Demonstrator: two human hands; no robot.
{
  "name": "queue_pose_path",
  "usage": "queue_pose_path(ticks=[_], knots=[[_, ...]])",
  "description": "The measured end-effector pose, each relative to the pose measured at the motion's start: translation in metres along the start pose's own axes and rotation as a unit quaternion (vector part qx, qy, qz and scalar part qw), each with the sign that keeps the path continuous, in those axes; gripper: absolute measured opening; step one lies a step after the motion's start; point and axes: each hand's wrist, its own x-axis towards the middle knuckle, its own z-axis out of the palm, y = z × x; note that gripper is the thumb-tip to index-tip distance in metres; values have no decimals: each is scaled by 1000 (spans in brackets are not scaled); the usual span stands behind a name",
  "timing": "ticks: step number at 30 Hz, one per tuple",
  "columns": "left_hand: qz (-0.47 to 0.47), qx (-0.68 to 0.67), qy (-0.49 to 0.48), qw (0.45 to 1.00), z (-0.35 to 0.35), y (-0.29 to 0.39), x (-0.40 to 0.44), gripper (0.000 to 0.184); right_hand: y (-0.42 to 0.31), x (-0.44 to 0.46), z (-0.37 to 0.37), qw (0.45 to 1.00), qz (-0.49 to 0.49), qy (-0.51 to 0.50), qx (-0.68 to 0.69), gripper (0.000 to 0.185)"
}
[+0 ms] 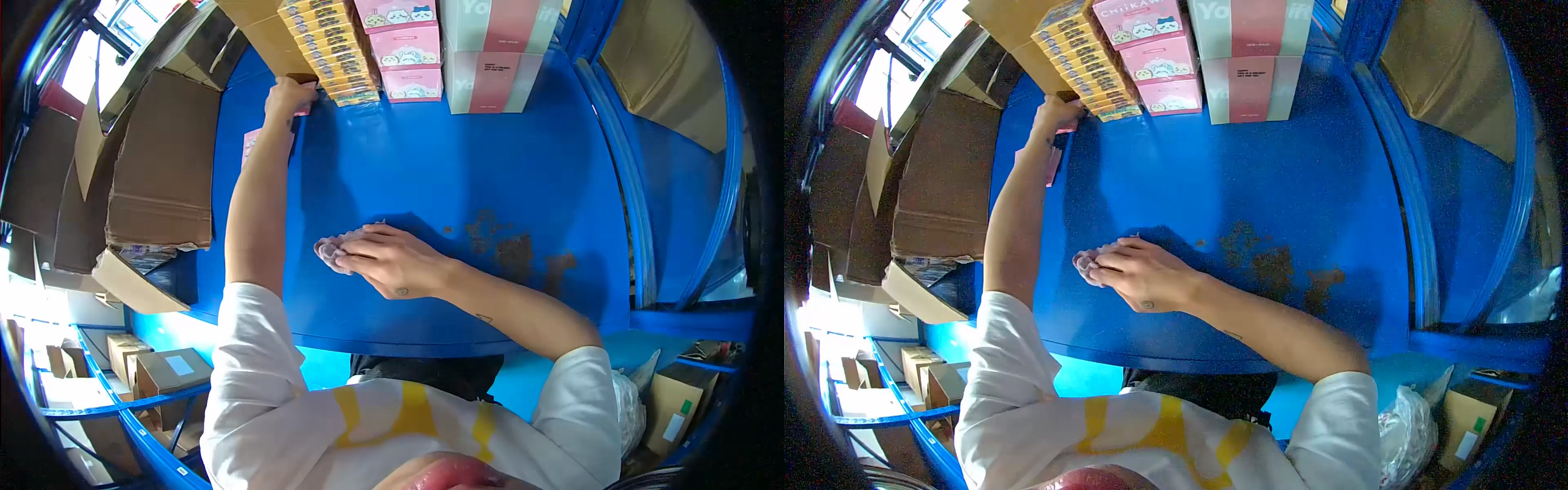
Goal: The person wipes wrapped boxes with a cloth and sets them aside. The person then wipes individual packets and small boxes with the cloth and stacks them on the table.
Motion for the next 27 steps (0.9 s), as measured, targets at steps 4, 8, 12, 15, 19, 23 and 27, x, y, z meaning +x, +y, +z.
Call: queue_pose_path(ticks=[4,8,12,15,19,23,27], knots=[[15,7,-11,1000,2,2,-1,63,-3,-1,-7,999,3,-17,-49,32],[-20,-65,-46,997,-6,1,-6,64,2,-5,-1,998,10,-48,-25,33],[-36,-97,-58,993,-7,5,-8,67,1,-4,-3,999,3,-37,-37,34],[-45,-102,-56,992,-6,2,-5,70,0,-2,-3,998,-9,-13,-53,34],[37,20,-23,999,11,-12,21,78,0,-4,1,1000,14,-21,2,33],[39,28,-83,995,0,-3,18,79,0,-5,0,999,17,-25,11,32],[6,18,-106,994,-4,4,5,80,0,-4,-1,999,18,-35,26,32]])
